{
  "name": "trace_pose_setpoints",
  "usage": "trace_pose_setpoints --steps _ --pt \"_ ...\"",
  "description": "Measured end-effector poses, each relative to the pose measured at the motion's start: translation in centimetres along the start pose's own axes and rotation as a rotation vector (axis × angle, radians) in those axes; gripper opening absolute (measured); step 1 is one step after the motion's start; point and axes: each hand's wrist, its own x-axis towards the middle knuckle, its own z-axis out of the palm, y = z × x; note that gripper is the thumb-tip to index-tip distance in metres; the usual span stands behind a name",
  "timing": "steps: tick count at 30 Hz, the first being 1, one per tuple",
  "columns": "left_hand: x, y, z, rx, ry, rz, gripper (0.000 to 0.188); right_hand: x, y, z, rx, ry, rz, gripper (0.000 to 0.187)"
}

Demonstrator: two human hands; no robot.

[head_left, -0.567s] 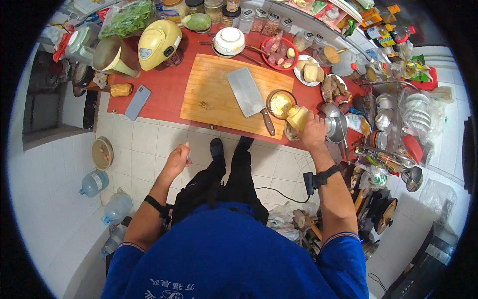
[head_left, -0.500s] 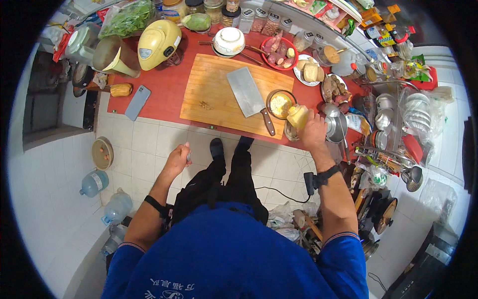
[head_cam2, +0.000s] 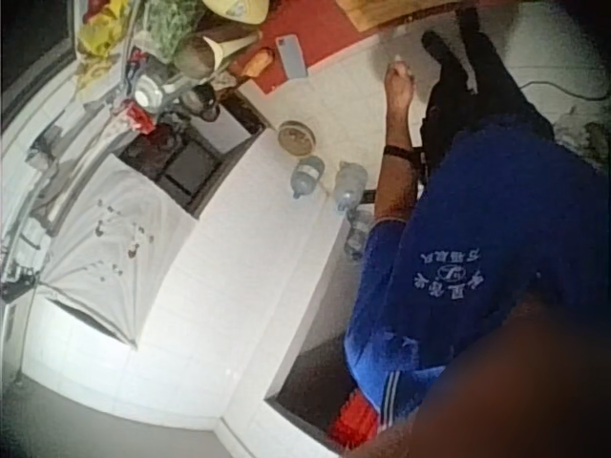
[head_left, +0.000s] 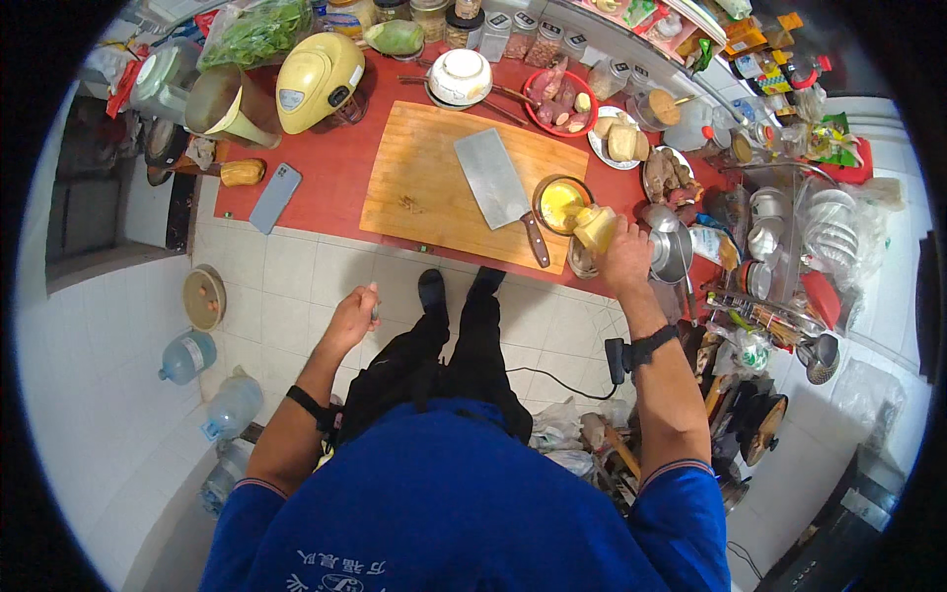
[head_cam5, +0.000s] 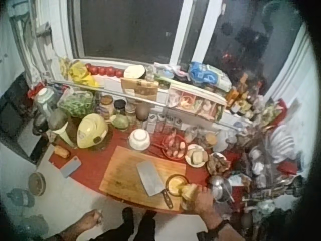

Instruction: The person adds a powdered ingredient and liquid to a bowl containing beaten eggs, then stirs the mixture with chopsticks. They then retrieve three eggs from a basin of water and place them into a metal bowl in the sink.

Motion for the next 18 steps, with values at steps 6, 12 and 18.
trace_pose_setpoints --steps 6,12,18 --pt "0.2 0.1 0.0 0.010 -0.018 0.000 0.067 -0.2 0.4 -1.2 0.065 0.106 0.017 0.091" --pt "0.3 0.2 -0.1 0.036 -0.001 0.020 0.067 -0.4 0.7 0.4 0.013 -0.015 0.018 0.092" --pt "0.3 0.6 0.2 0.040 -0.011 0.004 0.066 -1.5 1.2 0.5 0.068 0.011 0.024 0.087"
